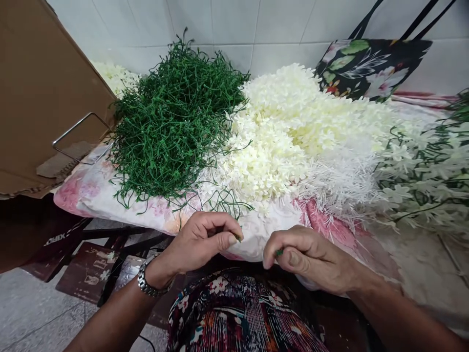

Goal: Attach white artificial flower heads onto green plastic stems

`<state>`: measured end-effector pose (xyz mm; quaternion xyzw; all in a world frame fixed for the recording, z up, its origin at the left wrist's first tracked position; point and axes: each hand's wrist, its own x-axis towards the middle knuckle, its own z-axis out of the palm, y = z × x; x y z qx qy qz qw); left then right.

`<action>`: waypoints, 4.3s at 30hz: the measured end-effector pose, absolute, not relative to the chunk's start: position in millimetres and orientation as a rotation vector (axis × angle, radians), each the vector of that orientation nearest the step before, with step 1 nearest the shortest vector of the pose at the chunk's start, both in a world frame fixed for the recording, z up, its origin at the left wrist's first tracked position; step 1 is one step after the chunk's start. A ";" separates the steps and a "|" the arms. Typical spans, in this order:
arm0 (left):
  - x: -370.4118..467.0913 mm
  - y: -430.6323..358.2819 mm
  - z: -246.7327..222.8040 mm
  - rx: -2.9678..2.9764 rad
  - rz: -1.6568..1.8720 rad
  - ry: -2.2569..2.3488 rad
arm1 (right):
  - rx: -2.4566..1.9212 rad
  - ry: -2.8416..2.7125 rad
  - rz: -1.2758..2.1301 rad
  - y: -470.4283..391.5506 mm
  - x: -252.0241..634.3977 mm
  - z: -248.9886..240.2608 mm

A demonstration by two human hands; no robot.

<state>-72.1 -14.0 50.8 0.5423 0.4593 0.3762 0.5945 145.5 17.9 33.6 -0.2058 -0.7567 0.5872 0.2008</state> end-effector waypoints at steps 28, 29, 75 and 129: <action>-47.8 -12.6 18.0 2.387 1.307 1.574 | -0.884 -2.364 0.204 19.9 140.6 -2.5; -39.6 -15.9 17.4 2.384 1.229 1.453 | -0.897 -2.367 0.191 19.8 141.0 -2.6; 1.2 7.7 6.8 2.415 0.621 1.764 | -1.553 -2.264 -0.279 12.7 180.1 -2.3; -11.8 -18.1 3.5 1.079 1.145 0.858 | -1.012 -1.902 0.500 -7.2 147.2 15.3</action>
